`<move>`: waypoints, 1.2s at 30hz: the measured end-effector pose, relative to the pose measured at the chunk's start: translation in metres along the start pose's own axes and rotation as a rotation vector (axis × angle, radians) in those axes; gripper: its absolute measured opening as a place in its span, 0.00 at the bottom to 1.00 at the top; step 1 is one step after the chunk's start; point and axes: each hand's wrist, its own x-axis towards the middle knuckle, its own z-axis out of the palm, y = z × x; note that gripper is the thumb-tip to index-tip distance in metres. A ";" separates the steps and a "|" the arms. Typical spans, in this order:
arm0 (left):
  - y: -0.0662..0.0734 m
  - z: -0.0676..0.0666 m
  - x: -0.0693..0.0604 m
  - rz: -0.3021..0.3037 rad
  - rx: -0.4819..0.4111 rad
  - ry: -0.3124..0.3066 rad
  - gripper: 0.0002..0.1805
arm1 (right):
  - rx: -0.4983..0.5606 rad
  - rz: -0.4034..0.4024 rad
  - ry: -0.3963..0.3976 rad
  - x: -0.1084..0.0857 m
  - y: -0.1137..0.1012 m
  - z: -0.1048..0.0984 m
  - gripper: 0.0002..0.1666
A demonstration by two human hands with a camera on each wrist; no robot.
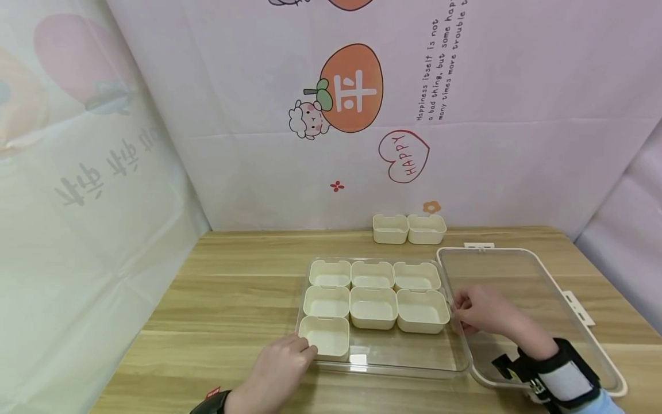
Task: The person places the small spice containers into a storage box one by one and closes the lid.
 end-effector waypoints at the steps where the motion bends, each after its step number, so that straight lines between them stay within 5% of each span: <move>1: 0.000 0.000 0.000 -0.005 0.002 -0.004 0.10 | 0.000 0.001 0.000 0.000 0.000 0.000 0.04; 22: 0.003 -0.001 0.003 -0.005 -0.002 -0.053 0.10 | -0.004 0.005 -0.007 0.002 0.003 0.000 0.04; 36: -0.004 -0.010 0.011 -0.009 -0.041 -0.220 0.13 | 0.004 0.007 -0.017 0.002 0.002 -0.001 0.04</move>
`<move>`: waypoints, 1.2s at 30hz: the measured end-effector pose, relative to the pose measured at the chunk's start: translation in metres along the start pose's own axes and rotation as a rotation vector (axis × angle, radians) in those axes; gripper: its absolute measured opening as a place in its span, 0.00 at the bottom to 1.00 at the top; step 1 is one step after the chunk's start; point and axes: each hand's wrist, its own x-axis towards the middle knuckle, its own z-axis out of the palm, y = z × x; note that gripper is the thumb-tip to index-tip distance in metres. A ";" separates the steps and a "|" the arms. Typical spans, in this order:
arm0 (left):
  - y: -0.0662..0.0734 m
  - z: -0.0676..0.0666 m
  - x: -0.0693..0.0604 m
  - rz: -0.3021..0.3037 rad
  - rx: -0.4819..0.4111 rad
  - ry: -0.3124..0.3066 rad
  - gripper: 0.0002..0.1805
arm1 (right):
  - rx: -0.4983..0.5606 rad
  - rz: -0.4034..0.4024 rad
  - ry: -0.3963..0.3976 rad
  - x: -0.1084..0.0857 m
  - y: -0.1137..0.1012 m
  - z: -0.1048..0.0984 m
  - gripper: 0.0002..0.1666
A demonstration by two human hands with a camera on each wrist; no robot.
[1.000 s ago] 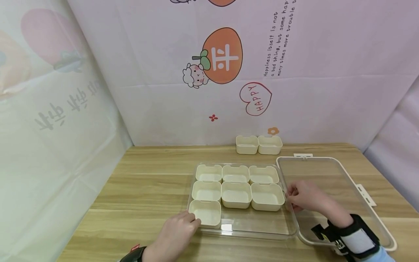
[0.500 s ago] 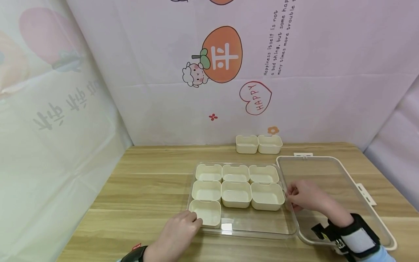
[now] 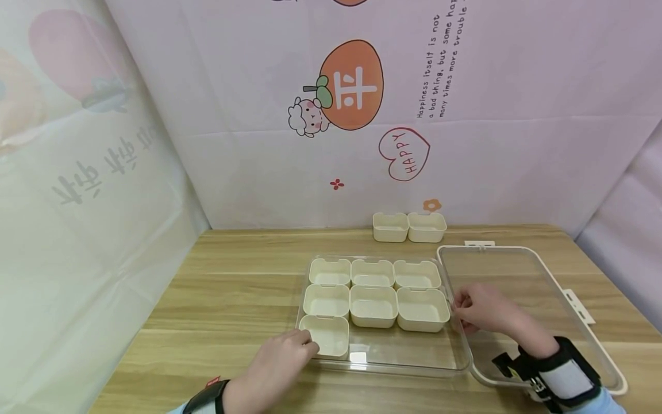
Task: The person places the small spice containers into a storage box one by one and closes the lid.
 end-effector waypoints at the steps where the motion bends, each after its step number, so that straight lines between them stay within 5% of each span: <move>1: 0.000 -0.001 0.000 0.002 -0.008 -0.001 0.14 | -0.004 -0.003 0.001 0.000 0.000 0.000 0.04; 7: -0.004 -0.005 0.007 0.022 -0.081 0.036 0.16 | -0.007 -0.011 0.006 -0.001 -0.001 -0.001 0.05; 18: -0.020 -0.003 0.034 0.007 -0.161 0.270 0.10 | -0.019 0.005 0.011 -0.003 -0.004 -0.003 0.04; 36: -0.031 0.013 0.092 0.049 -0.145 0.289 0.02 | 0.022 0.009 0.002 -0.002 -0.002 -0.001 0.04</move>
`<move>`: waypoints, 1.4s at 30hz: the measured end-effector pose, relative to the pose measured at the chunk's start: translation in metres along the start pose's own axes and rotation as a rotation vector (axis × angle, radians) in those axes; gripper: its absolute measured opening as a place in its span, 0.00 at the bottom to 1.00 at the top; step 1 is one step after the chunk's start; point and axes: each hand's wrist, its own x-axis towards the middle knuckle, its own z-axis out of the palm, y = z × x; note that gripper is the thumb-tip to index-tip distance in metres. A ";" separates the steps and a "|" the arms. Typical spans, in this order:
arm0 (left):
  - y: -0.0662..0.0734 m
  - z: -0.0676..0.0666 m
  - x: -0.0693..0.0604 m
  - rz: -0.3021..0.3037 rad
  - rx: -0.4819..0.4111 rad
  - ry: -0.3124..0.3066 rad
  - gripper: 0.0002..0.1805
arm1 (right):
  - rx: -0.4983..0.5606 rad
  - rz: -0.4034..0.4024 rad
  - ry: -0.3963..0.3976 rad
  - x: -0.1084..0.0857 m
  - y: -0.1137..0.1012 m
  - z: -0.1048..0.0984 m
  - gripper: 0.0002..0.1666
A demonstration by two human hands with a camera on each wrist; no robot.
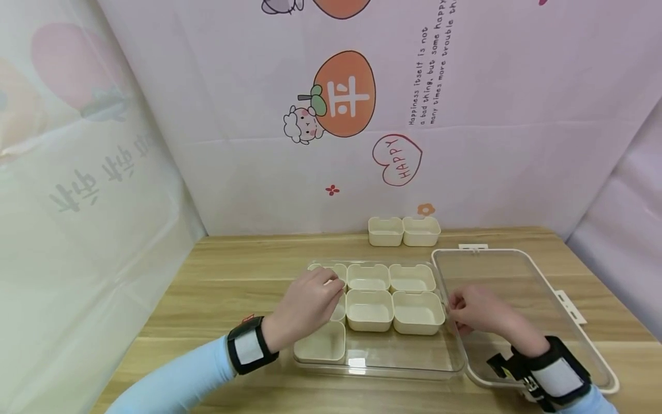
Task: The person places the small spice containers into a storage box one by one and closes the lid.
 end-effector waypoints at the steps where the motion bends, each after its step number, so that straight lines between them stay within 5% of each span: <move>1: -0.001 0.002 0.003 0.000 -0.001 0.002 0.01 | -0.001 0.001 0.001 0.000 0.000 0.000 0.04; 13: -0.013 0.012 0.035 0.009 0.037 0.026 0.03 | 0.006 -0.005 0.007 0.000 -0.001 0.000 0.04; 34: -0.032 0.047 0.085 0.030 0.065 -0.058 0.06 | -0.011 -0.020 0.010 0.001 0.002 0.002 0.04; 42: -0.043 0.064 0.105 -0.011 0.081 -0.128 0.07 | -0.015 -0.029 0.012 0.001 0.002 0.002 0.04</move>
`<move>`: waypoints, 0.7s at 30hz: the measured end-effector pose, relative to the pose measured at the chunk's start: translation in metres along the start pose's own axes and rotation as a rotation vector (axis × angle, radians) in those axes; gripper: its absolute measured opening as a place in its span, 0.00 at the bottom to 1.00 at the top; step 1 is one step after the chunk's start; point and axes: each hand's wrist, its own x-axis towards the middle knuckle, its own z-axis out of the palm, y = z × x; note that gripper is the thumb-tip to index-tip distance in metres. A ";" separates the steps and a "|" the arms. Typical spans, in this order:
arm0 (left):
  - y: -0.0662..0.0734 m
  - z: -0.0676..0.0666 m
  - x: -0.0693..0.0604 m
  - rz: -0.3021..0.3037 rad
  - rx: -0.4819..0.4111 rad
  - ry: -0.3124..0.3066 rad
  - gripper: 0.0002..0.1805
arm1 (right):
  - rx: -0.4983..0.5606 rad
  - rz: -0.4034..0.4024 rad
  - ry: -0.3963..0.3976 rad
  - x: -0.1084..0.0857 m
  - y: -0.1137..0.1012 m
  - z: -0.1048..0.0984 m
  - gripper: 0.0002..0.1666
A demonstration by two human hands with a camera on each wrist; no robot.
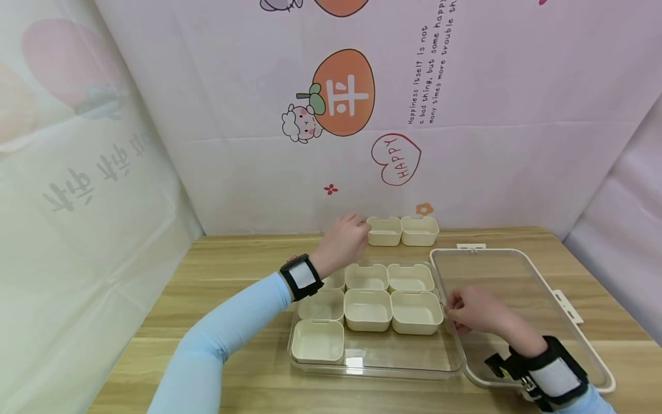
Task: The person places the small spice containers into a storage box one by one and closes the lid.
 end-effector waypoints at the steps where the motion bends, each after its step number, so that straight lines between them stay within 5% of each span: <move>1: -0.001 0.002 0.003 -0.008 0.004 -0.017 0.07 | -0.002 0.005 0.003 0.000 0.000 0.000 0.03; 21: -0.013 0.036 0.045 -0.075 0.065 -0.361 0.11 | -0.009 0.015 0.019 0.000 -0.001 0.001 0.03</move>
